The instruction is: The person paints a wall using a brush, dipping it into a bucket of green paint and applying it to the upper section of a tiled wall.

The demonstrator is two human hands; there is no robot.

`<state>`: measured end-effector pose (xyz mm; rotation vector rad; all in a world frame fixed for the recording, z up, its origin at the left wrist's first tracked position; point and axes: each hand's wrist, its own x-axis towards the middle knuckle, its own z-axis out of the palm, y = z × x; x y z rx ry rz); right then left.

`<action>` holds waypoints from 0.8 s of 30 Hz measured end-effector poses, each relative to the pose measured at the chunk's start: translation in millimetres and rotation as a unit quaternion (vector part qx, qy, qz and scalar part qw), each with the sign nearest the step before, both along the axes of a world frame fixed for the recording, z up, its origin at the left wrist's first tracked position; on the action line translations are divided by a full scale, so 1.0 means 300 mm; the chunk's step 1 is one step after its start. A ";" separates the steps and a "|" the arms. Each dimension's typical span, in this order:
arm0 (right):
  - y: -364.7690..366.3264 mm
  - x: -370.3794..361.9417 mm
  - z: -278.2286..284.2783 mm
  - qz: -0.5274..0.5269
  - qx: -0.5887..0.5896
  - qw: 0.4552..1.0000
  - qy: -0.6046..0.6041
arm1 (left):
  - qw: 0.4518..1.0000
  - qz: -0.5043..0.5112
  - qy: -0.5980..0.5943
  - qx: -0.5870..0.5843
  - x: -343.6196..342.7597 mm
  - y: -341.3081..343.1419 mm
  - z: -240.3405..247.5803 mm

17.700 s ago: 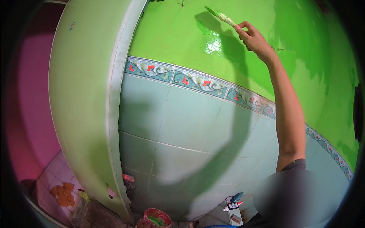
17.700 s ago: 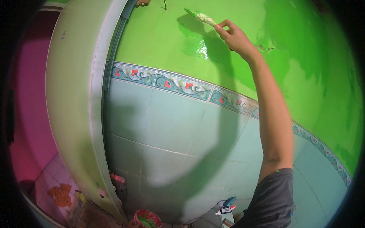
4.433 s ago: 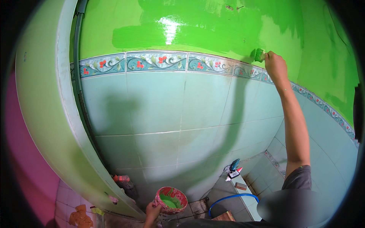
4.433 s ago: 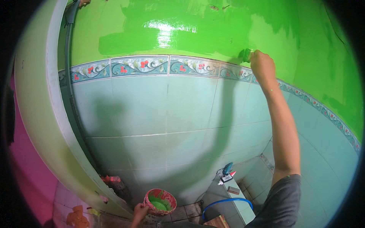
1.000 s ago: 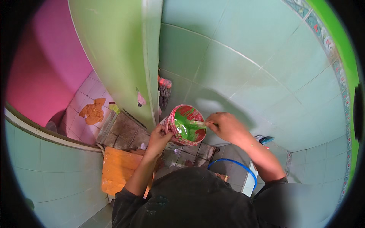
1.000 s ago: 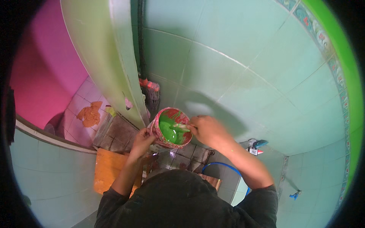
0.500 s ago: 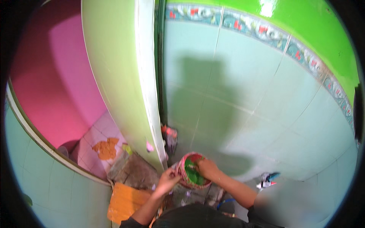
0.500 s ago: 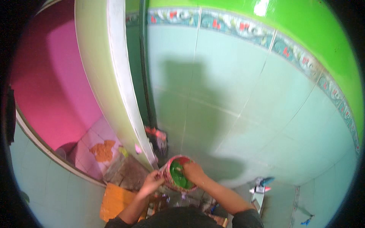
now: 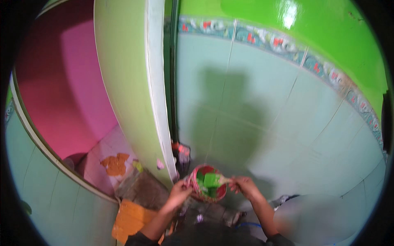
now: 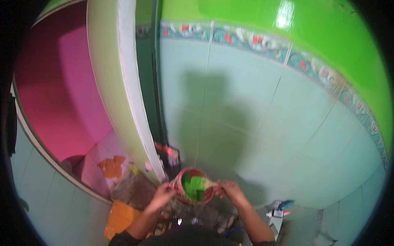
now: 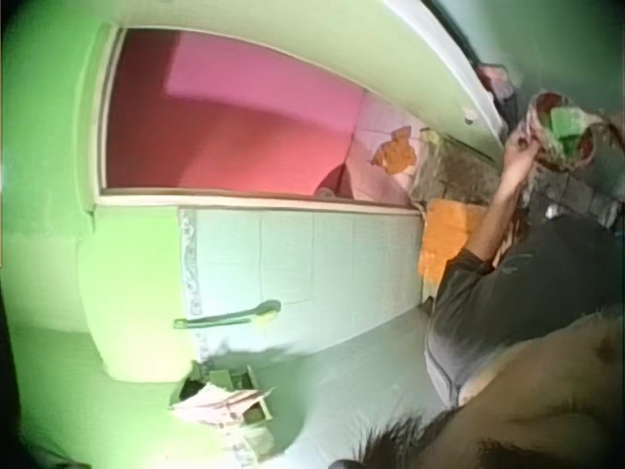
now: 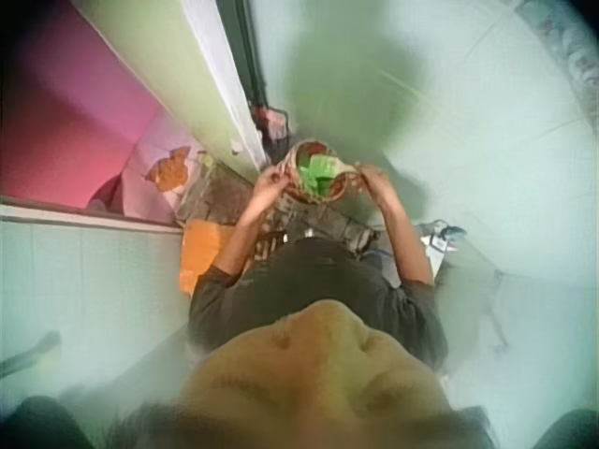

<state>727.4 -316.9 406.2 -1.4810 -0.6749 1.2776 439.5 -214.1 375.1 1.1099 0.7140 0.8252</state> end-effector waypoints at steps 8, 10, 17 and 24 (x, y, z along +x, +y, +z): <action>-0.077 -0.004 -0.068 -0.129 0.014 0.954 0.270 | 0.999 0.025 0.023 0.007 0.023 0.007 0.015; -0.093 -0.018 -0.074 -0.135 0.026 0.943 0.302 | 0.999 0.025 0.024 -0.010 0.027 -0.003 0.037; -0.110 -0.041 -0.076 -0.185 0.049 0.924 0.330 | 0.998 0.013 0.063 -0.019 0.028 0.000 0.040; -0.143 -0.043 0.118 -0.152 0.134 0.957 0.208 | 0.995 0.024 0.087 0.038 0.018 -0.020 -0.023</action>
